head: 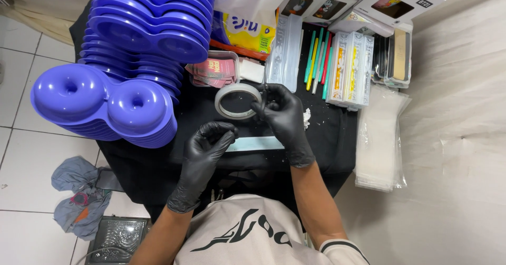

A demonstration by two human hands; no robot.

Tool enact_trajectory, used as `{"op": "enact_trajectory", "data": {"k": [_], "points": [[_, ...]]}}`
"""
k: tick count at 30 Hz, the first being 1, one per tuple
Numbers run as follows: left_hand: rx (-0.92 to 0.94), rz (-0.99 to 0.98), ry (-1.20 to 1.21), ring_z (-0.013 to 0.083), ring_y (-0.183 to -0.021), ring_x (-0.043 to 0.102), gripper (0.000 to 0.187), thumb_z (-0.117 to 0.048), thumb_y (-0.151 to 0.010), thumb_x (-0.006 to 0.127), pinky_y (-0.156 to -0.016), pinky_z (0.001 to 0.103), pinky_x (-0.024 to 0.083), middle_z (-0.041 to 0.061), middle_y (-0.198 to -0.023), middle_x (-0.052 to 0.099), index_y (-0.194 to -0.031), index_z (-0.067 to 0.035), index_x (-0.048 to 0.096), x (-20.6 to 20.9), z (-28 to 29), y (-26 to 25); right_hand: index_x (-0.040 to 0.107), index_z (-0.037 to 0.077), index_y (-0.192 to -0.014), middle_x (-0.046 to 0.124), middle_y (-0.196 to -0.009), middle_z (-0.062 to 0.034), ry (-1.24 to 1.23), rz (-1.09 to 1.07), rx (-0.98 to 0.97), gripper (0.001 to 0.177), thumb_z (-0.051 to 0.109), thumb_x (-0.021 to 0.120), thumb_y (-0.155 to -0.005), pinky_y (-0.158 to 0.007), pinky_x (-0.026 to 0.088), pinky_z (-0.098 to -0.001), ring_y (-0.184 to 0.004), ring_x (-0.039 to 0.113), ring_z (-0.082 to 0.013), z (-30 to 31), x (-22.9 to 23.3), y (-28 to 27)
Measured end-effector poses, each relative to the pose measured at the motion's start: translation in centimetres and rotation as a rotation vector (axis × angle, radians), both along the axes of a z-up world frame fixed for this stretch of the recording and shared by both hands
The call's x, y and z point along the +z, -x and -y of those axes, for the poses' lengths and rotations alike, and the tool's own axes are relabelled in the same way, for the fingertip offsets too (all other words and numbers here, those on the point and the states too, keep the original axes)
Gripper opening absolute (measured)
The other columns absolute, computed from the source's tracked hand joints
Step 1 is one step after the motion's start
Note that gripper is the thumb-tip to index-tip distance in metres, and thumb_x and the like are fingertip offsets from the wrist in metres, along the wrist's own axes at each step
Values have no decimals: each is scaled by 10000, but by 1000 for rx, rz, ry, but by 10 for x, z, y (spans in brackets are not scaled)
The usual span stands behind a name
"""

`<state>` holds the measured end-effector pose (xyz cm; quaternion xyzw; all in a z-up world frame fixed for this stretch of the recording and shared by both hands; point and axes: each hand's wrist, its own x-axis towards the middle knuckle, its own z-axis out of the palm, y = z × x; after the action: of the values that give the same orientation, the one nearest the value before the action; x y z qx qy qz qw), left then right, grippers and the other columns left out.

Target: The person cleans a plastic stick with a cloth, places it into a small plastic bag, and then cuts a strip of tape to seal the bag.

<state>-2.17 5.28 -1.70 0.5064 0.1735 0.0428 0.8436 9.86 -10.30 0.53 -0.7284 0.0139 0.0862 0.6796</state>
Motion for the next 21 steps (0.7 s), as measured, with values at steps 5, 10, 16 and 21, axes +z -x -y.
{"op": "enact_trajectory", "data": {"k": [5,10,16,21], "points": [[32,-5,-11,183,-960,727,178,-52,-915,764,-876,350,608,141,-964,773,-1088,-18,741,-5,-11,5,717,-4,-1108,734,-821,-179,-30,-63,55,410,-19,901,-742,-450,654,-311,-549,728,-219,-38,7,0],[20,-93,60,155,-870,711,172,-77,-921,760,-728,352,658,130,-937,760,-1077,-12,729,-13,-20,4,715,-17,-1110,734,-847,-193,-31,-64,4,440,30,930,-729,-466,663,-301,-577,731,-210,-52,-13,-5],[-19,-160,108,194,-876,732,203,-75,-929,744,-640,406,674,160,-959,764,-1114,5,720,-11,-19,-1,718,0,-1127,753,-901,-213,26,-11,-110,477,77,951,-718,-536,684,-296,-639,741,-185,-54,-3,6],[-11,-90,34,145,-841,728,135,-53,-919,755,-702,346,676,145,-895,780,-1046,-9,767,-2,-10,-3,742,69,-1179,784,-960,-167,109,50,-119,511,143,962,-724,-597,675,-273,-697,739,-153,-30,-2,16]]}}
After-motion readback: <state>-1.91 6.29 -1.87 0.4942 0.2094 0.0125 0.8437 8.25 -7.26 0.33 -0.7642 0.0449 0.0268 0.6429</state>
